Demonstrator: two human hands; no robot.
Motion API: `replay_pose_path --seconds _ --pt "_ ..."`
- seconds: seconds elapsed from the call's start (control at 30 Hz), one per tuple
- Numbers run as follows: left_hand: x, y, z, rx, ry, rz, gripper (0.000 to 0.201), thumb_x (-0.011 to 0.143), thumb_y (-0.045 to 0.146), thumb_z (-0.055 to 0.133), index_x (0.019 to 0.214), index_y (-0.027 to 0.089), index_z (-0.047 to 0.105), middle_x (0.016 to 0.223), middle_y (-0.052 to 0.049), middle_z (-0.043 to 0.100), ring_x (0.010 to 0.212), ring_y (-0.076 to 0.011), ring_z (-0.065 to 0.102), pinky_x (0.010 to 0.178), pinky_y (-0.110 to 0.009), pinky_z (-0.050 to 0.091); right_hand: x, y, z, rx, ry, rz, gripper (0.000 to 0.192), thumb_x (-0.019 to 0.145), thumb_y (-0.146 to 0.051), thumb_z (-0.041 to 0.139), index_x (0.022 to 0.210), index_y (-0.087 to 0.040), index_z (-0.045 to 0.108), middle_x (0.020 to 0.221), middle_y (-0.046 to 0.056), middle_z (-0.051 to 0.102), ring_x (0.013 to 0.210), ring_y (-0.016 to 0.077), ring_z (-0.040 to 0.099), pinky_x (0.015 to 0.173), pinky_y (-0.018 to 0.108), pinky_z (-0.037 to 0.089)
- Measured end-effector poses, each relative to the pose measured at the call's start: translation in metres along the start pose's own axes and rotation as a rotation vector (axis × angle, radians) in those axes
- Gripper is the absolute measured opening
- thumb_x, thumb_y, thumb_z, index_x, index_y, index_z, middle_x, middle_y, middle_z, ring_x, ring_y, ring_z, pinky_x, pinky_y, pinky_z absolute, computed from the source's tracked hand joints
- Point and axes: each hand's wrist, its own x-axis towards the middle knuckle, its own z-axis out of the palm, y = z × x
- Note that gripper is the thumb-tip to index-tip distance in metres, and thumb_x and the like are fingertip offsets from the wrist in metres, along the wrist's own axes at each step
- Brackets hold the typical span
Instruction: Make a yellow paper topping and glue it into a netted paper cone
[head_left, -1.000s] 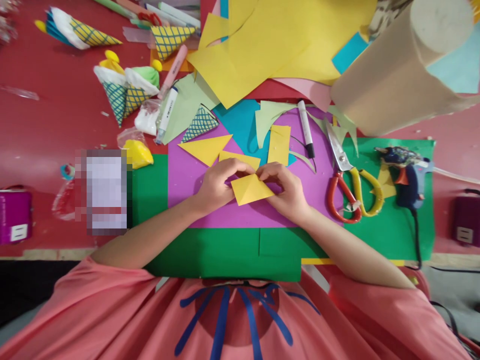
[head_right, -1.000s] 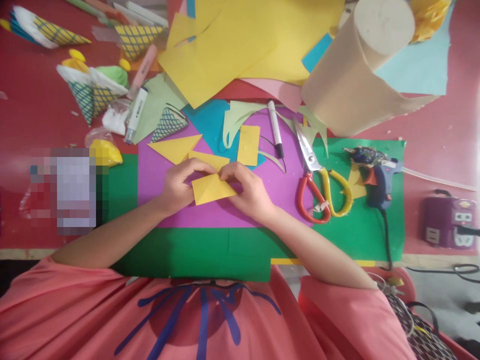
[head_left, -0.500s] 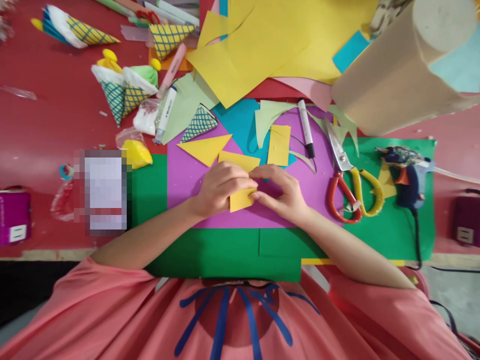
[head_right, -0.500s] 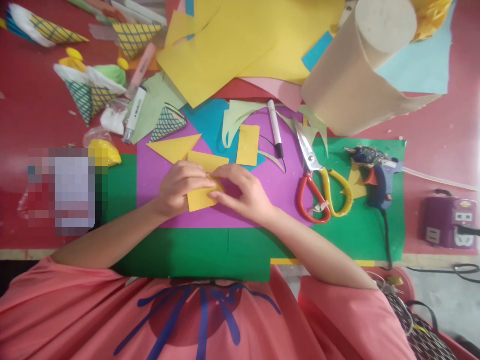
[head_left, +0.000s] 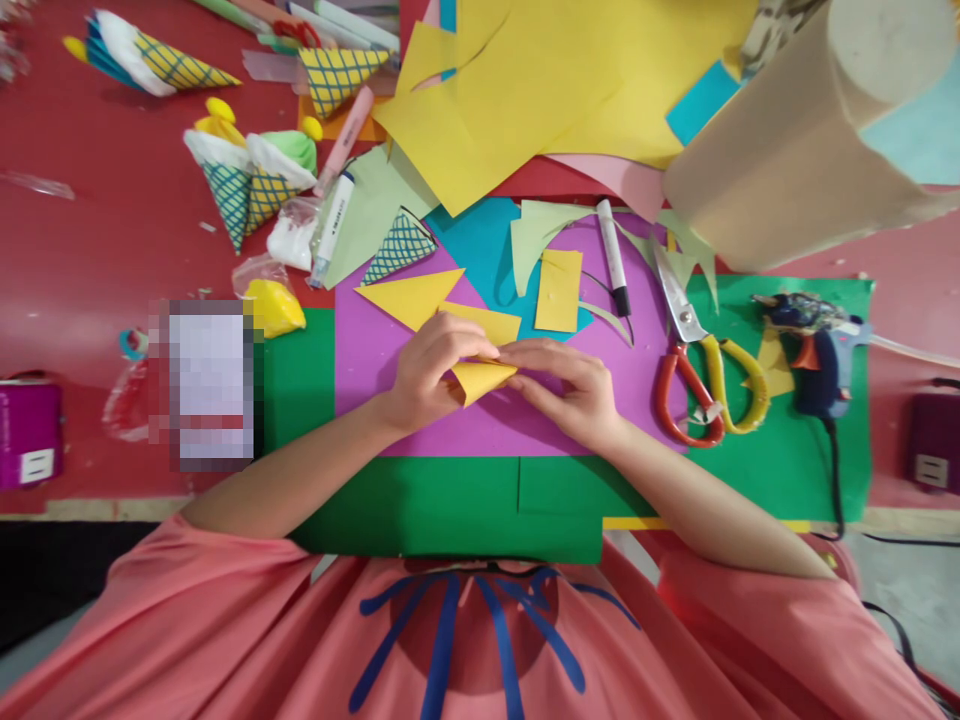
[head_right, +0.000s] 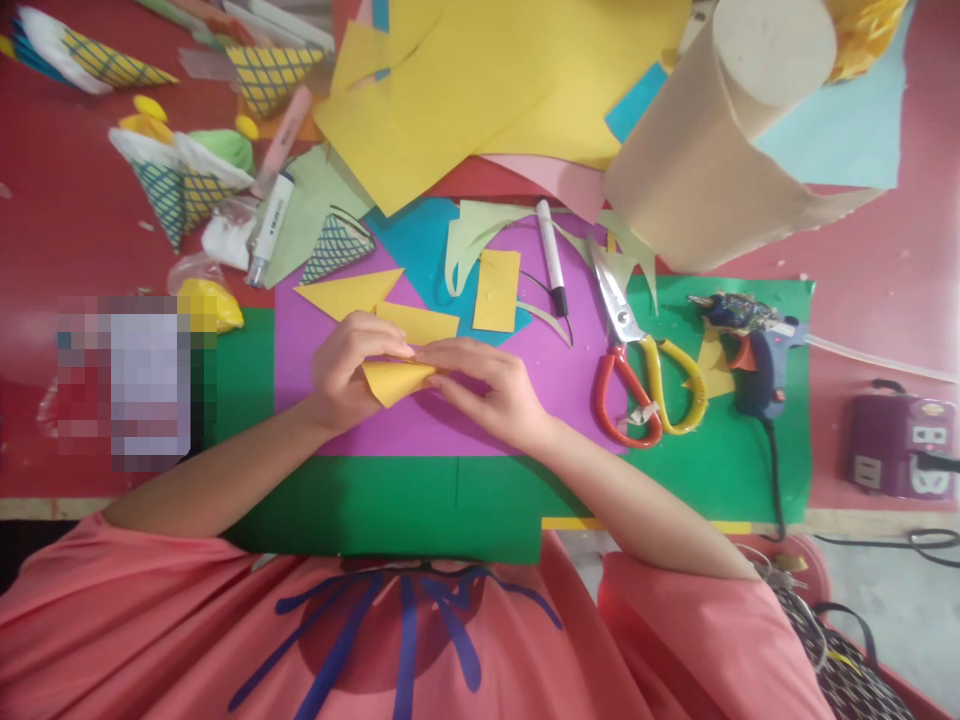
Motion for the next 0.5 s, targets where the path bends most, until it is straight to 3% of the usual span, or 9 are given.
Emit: replay_pose_path --seconds 0.2,0.33,0.5 --pt "-0.0019 -0.0029 -0.0031 0.005 -0.061 0.014 0.009 0.091 0.031 0.060 0.092 0.022 0.062 0.082 -0.001 0.071 0.077 -0.0132 0.067 0.068 -0.028 0.053 0.0022 0.0003 -0.0019 0.045 0.006 0.047 0.021 0.086 -0.026 0.070 0.107 -0.025 0.072 0.105 0.005 0.077 0.102 0.0184 0.071 0.091 0.038 0.058" --pt "-0.0031 -0.0031 -0.0040 0.041 -0.131 0.017 0.018 0.094 0.035 0.055 0.088 0.023 0.065 0.078 -0.001 0.070 0.075 -0.0133 0.065 0.068 -0.029 0.051 0.0023 0.0016 -0.0014 0.073 0.006 0.057 0.015 0.085 -0.028 0.071 0.099 -0.023 0.072 0.100 0.005 0.077 0.097 0.0177 0.071 0.089 0.037 0.058" --pt "-0.0024 -0.0025 -0.0014 -0.003 -0.098 -0.001 0.017 0.090 0.039 0.063 0.086 0.023 0.065 0.078 -0.001 0.070 0.075 -0.0133 0.064 0.068 -0.029 0.050 0.0023 0.0042 -0.0008 0.103 -0.009 0.079 0.013 0.085 -0.026 0.071 0.098 -0.023 0.072 0.099 0.005 0.077 0.097 0.0176 0.072 0.088 0.036 0.059"
